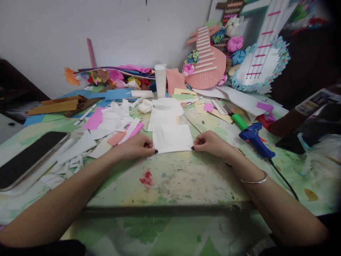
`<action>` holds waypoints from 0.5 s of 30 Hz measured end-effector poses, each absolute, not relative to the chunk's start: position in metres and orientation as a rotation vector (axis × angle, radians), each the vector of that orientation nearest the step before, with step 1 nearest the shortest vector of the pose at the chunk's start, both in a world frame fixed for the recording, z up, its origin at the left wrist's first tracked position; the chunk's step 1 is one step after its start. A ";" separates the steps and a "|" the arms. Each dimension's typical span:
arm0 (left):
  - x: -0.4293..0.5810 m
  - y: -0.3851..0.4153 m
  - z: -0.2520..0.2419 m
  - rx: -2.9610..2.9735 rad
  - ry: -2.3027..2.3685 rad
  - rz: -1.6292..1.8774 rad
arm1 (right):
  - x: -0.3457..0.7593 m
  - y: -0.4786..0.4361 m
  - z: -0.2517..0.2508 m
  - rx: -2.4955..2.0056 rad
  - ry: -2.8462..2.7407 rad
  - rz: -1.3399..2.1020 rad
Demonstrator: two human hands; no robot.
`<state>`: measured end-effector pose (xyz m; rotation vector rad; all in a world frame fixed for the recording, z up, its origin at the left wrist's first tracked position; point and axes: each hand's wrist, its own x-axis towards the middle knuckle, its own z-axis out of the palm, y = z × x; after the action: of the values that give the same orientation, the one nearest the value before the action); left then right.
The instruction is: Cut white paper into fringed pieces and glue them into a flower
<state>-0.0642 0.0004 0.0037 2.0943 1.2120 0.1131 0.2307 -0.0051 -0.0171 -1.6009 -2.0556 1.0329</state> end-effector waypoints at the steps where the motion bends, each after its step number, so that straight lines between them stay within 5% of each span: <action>1: -0.064 0.001 0.004 2.097 1.217 0.124 | 0.231 -0.005 -0.017 -1.597 -2.055 1.033; 15: -0.067 -0.005 -0.001 2.161 1.267 0.239 | 0.233 -0.004 -0.019 -1.542 -2.058 1.060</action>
<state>-0.0670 -0.0050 -0.0013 2.1614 1.2671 0.2386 0.2329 -0.0039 -0.0194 -1.5418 -2.0582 1.0602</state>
